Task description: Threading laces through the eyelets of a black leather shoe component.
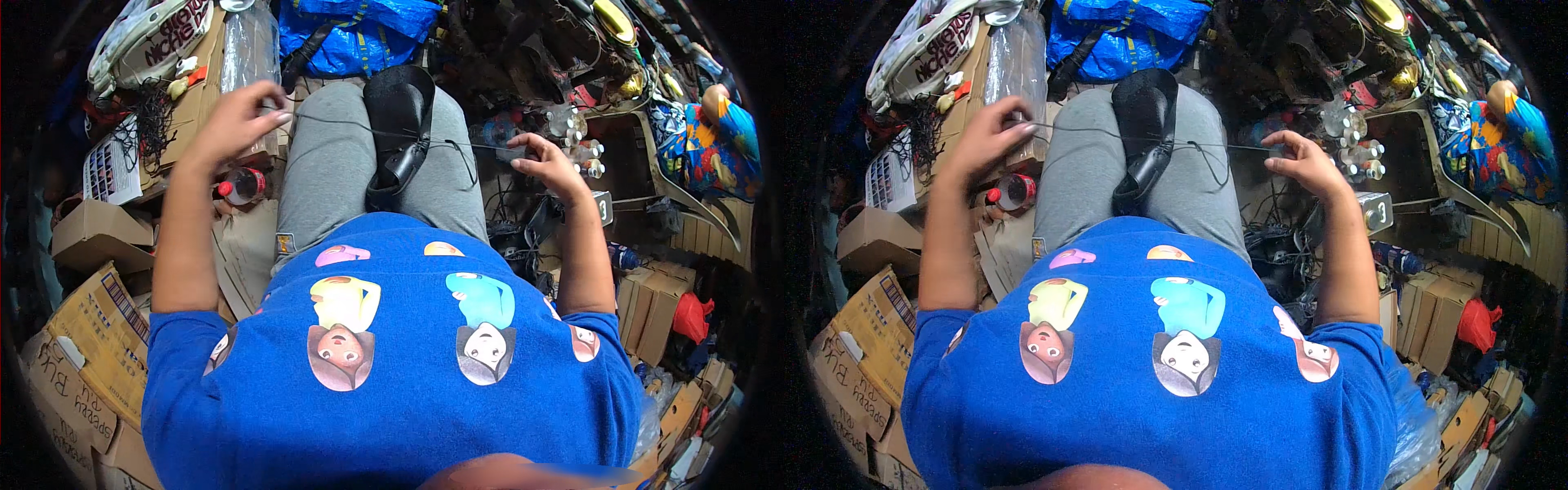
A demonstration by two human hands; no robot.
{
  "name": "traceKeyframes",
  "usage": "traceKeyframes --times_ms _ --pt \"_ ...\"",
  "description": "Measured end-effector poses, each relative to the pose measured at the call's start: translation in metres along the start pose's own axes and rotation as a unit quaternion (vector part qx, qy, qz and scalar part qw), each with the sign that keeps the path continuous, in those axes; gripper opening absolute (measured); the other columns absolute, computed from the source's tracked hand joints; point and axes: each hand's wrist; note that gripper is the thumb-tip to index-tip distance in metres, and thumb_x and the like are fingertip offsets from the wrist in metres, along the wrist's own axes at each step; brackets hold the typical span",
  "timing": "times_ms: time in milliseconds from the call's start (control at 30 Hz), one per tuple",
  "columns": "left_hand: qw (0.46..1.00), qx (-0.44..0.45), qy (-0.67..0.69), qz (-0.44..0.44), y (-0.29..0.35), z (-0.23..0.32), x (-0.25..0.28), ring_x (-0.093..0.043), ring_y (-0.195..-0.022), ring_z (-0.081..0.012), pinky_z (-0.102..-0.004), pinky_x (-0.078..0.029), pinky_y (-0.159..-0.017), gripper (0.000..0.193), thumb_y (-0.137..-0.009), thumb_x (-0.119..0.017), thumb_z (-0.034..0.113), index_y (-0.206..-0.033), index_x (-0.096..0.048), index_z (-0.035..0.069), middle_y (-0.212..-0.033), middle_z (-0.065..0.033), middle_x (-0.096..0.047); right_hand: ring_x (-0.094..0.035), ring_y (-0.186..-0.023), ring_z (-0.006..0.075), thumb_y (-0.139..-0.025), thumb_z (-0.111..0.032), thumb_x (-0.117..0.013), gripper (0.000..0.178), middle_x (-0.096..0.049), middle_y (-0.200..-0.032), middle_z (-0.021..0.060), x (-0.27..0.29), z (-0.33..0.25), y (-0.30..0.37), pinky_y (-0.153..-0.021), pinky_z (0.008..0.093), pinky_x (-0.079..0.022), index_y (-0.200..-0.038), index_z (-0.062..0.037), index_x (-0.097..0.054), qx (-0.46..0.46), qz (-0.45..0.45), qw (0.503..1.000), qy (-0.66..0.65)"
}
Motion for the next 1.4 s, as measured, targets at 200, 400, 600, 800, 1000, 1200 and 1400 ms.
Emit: traceKeyframes --times_ms 200,400,600,800,1000,1200,1400 --pt "0.961 -0.041 0.201 0.186 0.002 -0.021 0.002 -0.061 -0.085 -0.0214 -0.0311 -0.046 -0.080 0.022 -0.094 -0.051 0.020 -0.100 -0.062 0.002 -0.090 -0.0070 -0.064 -0.058 -0.090 0.0208 -0.096 -0.033 -0.047 0.034 -0.063 -0.096 0.0077 -0.015 0.024 -0.041 -0.086 0.0378 -0.046 -0.103 -0.0028 -0.061 0.084 0.131 0.847 -0.509" --pt "0.553 -0.029 0.829 0.075 -0.020 0.019 -0.063 -0.051 -0.065 -0.0191 -0.0392 -0.043 -0.082 0.038 -0.098 -0.040 0.037 -0.079 -0.053 0.007 -0.064 -0.0019 -0.049 -0.047 -0.059 0.0158 -0.098 -0.036 -0.038 0.041 -0.043 -0.059 -0.0001 -0.040 0.003 -0.047 -0.069 0.0355 -0.043 -0.067 -0.0105 -0.046 0.091 -0.092 0.651 -0.748" --pt "0.654 0.152 0.732 0.118 -0.012 -0.029 -0.068 -0.040 -0.052 -0.0140 -0.0354 -0.043 -0.069 0.031 -0.098 -0.044 0.029 -0.074 -0.048 0.009 -0.061 -0.0022 -0.043 -0.034 -0.050 0.0130 -0.099 -0.033 -0.040 0.038 -0.034 -0.055 -0.0016 -0.048 0.028 -0.026 -0.063 0.0319 -0.040 -0.067 -0.0126 -0.042 -0.007 0.044 0.827 -0.561" --pt "0.973 0.139 0.175 -0.055 0.066 -0.078 0.018 -0.054 -0.104 -0.0161 -0.0283 -0.038 -0.097 0.049 -0.080 -0.067 0.023 -0.122 -0.056 0.003 -0.107 -0.0074 -0.060 -0.057 -0.105 0.0226 -0.083 -0.023 -0.067 0.050 -0.059 -0.114 0.0123 0.048 0.080 0.014 -0.090 0.0343 -0.045 -0.128 -0.0081 -0.051 -0.128 0.088 0.988 0.020" --pt "0.928 0.143 0.324 0.115 0.074 -0.045 0.012 -0.047 -0.075 -0.0068 -0.0211 -0.039 -0.068 0.022 -0.081 -0.052 0.006 -0.102 -0.057 0.004 -0.098 -0.0037 -0.051 -0.054 -0.106 0.0169 -0.082 -0.013 -0.067 0.036 -0.057 -0.114 0.0067 -0.034 -0.042 -0.017 -0.091 0.0299 -0.043 -0.117 -0.0086 -0.062 0.169 0.069 0.978 0.104" --pt "0.985 0.045 0.079 0.148 0.020 0.009 -0.014 -0.051 -0.080 -0.0098 -0.0243 -0.041 -0.078 0.025 -0.093 -0.050 0.017 -0.112 -0.064 0.008 -0.091 -0.0033 -0.052 -0.063 -0.074 0.0241 -0.071 -0.010 -0.072 0.023 -0.063 -0.079 0.0104 -0.098 -0.084 -0.044 -0.066 0.0339 -0.051 -0.094 -0.0112 -0.071 0.266 0.000 0.899 0.348" --pt "0.988 -0.125 -0.026 0.090 0.024 0.038 -0.075 -0.054 -0.085 -0.0217 -0.0311 -0.042 -0.085 0.030 -0.085 -0.048 0.004 -0.112 -0.061 0.004 -0.094 -0.0109 -0.051 -0.062 -0.073 0.0271 -0.073 -0.009 -0.069 0.021 -0.061 -0.077 0.0095 -0.102 -0.072 -0.039 -0.065 0.0364 -0.050 -0.094 -0.0132 -0.071 0.325 0.030 0.870 0.370"
Point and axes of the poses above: each hand's wrist, its own y-axis away from the middle knuckle, its own x-axis out of the back of the hand, z = x × y
